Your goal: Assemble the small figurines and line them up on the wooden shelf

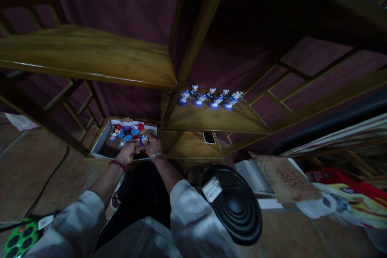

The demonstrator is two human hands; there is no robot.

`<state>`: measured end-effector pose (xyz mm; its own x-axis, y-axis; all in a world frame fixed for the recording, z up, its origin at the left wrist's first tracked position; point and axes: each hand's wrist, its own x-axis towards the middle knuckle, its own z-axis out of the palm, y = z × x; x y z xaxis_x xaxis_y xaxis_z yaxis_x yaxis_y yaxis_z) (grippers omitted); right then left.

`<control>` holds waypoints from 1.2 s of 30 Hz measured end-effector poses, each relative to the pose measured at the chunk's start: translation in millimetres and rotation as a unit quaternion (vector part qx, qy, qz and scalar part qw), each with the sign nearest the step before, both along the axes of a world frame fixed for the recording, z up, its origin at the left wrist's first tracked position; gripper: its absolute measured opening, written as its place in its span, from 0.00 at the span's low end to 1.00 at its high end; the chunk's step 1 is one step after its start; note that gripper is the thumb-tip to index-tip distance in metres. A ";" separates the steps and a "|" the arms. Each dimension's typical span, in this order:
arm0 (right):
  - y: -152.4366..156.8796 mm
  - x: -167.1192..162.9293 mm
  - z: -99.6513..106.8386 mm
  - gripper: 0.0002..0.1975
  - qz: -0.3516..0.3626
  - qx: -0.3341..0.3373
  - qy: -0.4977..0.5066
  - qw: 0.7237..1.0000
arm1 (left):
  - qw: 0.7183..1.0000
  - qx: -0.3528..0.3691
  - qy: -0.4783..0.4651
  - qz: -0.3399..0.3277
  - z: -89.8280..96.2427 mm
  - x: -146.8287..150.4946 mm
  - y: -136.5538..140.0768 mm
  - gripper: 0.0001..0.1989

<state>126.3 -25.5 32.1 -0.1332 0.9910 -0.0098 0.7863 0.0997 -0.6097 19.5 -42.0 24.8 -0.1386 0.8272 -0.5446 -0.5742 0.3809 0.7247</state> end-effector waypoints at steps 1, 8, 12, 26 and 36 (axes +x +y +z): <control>-0.4 -0.9 -0.4 0.16 -0.010 -0.005 -0.002 1.000 | 1.000 0.001 0.010 -0.006 -0.1 0.2 0.0 0.10; -1.8 -3.2 2.5 0.16 -0.016 -0.014 -0.013 1.000 | 1.000 -0.007 0.028 -0.010 3.7 1.3 -0.7 0.10; -1.5 0.7 6.2 0.17 0.033 0.011 -0.030 0.999 | 1.000 -0.007 0.013 -0.008 0.2 0.1 0.3 0.10; 13.6 11.0 10.1 0.16 0.140 0.072 0.071 0.985 | 0.999 0.014 -0.047 0.000 7.1 -0.6 2.5 0.08; 3.9 17.3 23.1 0.16 0.095 0.034 0.146 0.984 | 0.998 0.002 -0.065 -0.004 16.7 0.5 3.6 0.08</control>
